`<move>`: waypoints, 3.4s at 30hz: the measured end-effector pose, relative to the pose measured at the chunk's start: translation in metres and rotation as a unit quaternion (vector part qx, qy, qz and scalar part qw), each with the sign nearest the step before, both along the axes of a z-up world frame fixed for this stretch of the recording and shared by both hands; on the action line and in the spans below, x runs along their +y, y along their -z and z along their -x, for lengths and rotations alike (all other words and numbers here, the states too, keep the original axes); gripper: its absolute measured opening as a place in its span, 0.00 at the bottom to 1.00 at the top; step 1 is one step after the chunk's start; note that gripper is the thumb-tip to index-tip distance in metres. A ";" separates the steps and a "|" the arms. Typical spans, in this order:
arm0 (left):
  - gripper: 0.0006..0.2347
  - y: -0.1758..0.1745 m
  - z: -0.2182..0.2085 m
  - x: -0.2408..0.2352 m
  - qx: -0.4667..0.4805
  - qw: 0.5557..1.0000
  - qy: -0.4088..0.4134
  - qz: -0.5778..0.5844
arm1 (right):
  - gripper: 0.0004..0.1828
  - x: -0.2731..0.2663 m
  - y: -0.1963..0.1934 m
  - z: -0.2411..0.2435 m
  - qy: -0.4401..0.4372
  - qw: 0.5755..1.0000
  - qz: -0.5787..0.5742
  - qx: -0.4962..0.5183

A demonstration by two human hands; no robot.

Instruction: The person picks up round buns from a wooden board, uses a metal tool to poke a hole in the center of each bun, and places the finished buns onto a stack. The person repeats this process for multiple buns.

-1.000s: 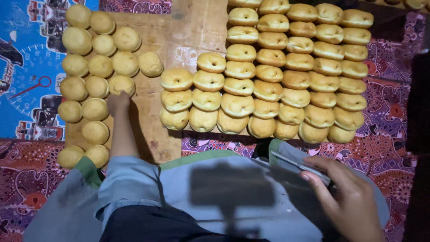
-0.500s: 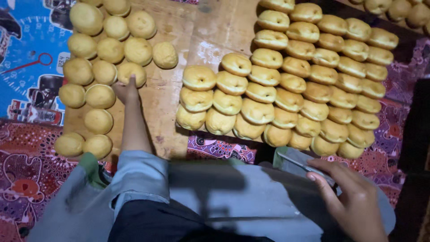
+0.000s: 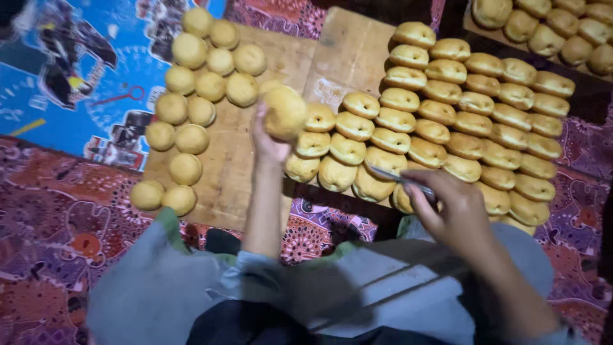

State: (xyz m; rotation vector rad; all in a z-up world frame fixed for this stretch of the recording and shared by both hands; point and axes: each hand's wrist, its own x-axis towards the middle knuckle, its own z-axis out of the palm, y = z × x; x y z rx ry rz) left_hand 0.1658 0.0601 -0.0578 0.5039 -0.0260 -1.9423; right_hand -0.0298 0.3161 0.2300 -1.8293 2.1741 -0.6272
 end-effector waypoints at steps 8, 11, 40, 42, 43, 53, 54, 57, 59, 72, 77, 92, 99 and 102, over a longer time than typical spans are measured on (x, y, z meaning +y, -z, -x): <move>0.23 -0.178 0.055 0.066 -0.010 0.977 0.055 0.208 | 0.05 -0.039 -0.035 -0.013 -0.094 0.954 0.278 0.059; 0.24 -0.222 0.054 0.069 -0.029 0.972 0.028 0.230 | 0.03 -0.037 -0.041 -0.016 -0.084 0.935 0.340 0.063; 0.19 -0.237 0.067 0.191 -0.066 0.976 0.042 0.202 | 0.14 -0.008 0.007 -0.005 -0.094 0.937 0.332 0.054; 0.20 -0.237 0.070 0.192 -0.066 0.980 0.015 0.187 | 0.14 -0.006 0.006 0.002 -0.112 0.905 0.384 0.145; 0.20 -0.238 0.072 0.194 -0.066 0.982 0.003 0.180 | 0.13 -0.004 0.005 0.005 -0.116 0.890 0.414 0.151; 0.19 -0.231 0.077 0.208 -0.064 0.990 -0.020 0.123 | 0.12 -0.010 0.010 -0.003 -0.024 0.965 0.262 -0.006; 0.19 -0.229 0.074 0.202 -0.064 0.988 -0.001 0.137 | 0.13 -0.011 0.008 0.000 -0.008 0.978 0.200 -0.057; 0.19 -0.225 0.072 0.191 -0.054 0.983 0.033 0.174 | 0.11 -0.005 0.002 0.010 -0.054 0.972 0.215 -0.084; 0.18 -0.224 0.074 0.189 -0.050 0.982 0.038 0.177 | 0.11 0.000 0.001 0.012 -0.042 0.940 0.338 0.031; 0.18 -0.217 0.064 0.187 -0.072 0.964 0.090 0.238 | 0.12 -0.007 0.004 0.002 -0.048 0.972 0.200 -0.111; 0.16 -0.212 0.054 0.174 -0.029 0.939 0.198 0.281 | 0.12 -0.003 0.002 0.003 -0.120 0.973 0.183 -0.080; 0.27 -0.226 0.082 0.200 -0.184 0.940 0.067 0.279 | 0.13 -0.006 0.017 0.021 -0.055 0.919 0.353 0.168; 0.38 -0.219 0.062 0.151 -0.486 0.652 0.187 0.551 | 0.12 0.002 0.010 0.038 0.017 0.937 0.299 0.182; 0.29 -0.188 0.064 0.082 -0.432 0.618 0.138 0.642 | 0.15 0.023 -0.006 0.057 0.118 0.943 0.271 0.155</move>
